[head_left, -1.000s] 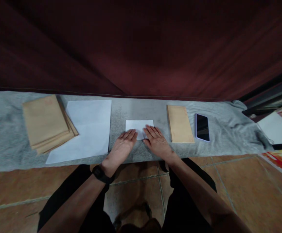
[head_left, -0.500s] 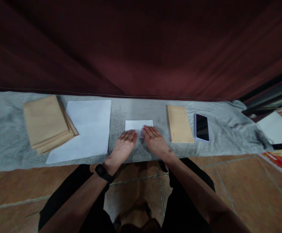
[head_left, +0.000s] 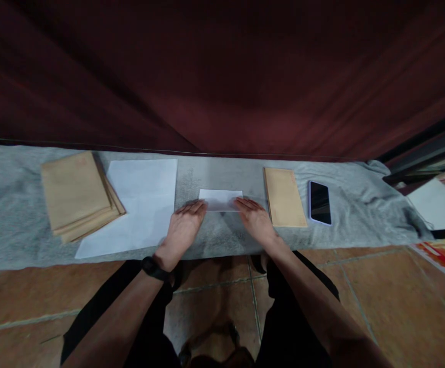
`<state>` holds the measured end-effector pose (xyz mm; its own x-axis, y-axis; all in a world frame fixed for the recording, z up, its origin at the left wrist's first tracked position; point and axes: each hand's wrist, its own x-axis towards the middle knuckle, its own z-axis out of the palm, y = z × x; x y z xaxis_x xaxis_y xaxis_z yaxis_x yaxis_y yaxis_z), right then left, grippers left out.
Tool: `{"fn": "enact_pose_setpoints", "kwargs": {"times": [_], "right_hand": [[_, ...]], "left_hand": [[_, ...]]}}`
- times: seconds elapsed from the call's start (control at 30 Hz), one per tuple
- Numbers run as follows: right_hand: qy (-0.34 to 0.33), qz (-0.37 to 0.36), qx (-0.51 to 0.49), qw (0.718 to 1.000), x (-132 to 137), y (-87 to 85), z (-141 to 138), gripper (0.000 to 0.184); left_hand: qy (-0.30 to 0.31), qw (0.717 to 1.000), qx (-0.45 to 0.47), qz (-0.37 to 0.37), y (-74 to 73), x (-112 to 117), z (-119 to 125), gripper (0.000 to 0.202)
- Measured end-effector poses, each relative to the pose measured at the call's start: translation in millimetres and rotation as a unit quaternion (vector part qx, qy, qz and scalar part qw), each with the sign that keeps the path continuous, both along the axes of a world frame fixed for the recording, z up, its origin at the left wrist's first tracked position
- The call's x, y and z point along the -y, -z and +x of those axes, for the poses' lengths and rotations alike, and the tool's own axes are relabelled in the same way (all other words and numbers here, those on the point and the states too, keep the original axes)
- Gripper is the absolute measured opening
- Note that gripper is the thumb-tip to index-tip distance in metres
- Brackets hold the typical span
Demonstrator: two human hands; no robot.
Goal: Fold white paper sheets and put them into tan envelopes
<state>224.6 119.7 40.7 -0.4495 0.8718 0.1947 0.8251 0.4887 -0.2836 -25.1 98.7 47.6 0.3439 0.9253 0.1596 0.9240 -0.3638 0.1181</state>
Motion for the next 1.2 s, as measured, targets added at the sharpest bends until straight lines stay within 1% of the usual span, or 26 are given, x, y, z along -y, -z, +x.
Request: {"fn": "enact_pose_setpoints", "kwargs": {"times": [0.1, 0.23, 0.33, 0.47, 0.6, 0.73, 0.83, 0.93, 1.03, 1.13, 1.2], "right_hand": [[0.023, -0.009, -0.049, 0.999, -5.2, -2.9, 6.4, 0.038], [0.045, -0.005, -0.084, 0.995, -8.3, -4.8, 11.2, 0.039], [0.038, -0.001, -0.096, 0.995, -9.6, -5.5, 13.4, 0.042], [0.018, 0.009, -0.102, 0.995, -12.4, -5.1, 17.0, 0.051], [0.022, 0.011, -0.087, 0.996, -16.9, -1.1, 19.1, 0.053], [0.022, -0.007, -0.062, 0.998, -20.2, 4.4, 20.4, 0.056], [0.033, -0.012, -0.078, 0.996, -20.0, 5.8, 19.3, 0.056], [0.048, -0.008, -0.112, 0.993, -17.3, 4.9, 10.6, 0.05], [0.021, -0.016, -0.121, 0.992, -12.8, 6.1, -6.7, 0.044], [-0.015, -0.033, -0.092, 0.995, -8.0, 12.9, -25.2, 0.046], [-0.02, -0.041, -0.062, 0.997, -5.5, 19.4, -34.2, 0.049]], "left_hand": [[0.0, 1.0, 0.015, 0.016, -3.3, 0.2, 0.8, 0.035], [-0.005, 0.999, 0.029, 0.04, -9.1, 1.2, 1.3, 0.035], [0.004, 0.998, 0.021, 0.053, -13.5, 1.7, 0.5, 0.04], [0.023, 0.997, 0.022, 0.071, -16.6, 2.5, 0.8, 0.052], [0.035, 0.997, 0.024, 0.068, -11.3, 2.2, 5.2, 0.054], [0.042, 0.999, 0.001, 0.03, 0.5, 1.1, 9.8, 0.051], [0.046, 0.999, -0.02, 0.002, 8.2, 1.2, 12.4, 0.05], [0.052, 0.997, -0.051, -0.02, 12.1, 2.4, 15.3, 0.049], [0.054, 0.996, -0.064, -0.036, 13.0, 3.7, 17.5, 0.049], [0.055, 0.996, -0.056, -0.038, 13.2, 4.6, 16.8, 0.049], [0.055, 0.997, -0.034, -0.038, 12.8, 5.8, 15.3, 0.049]]}}
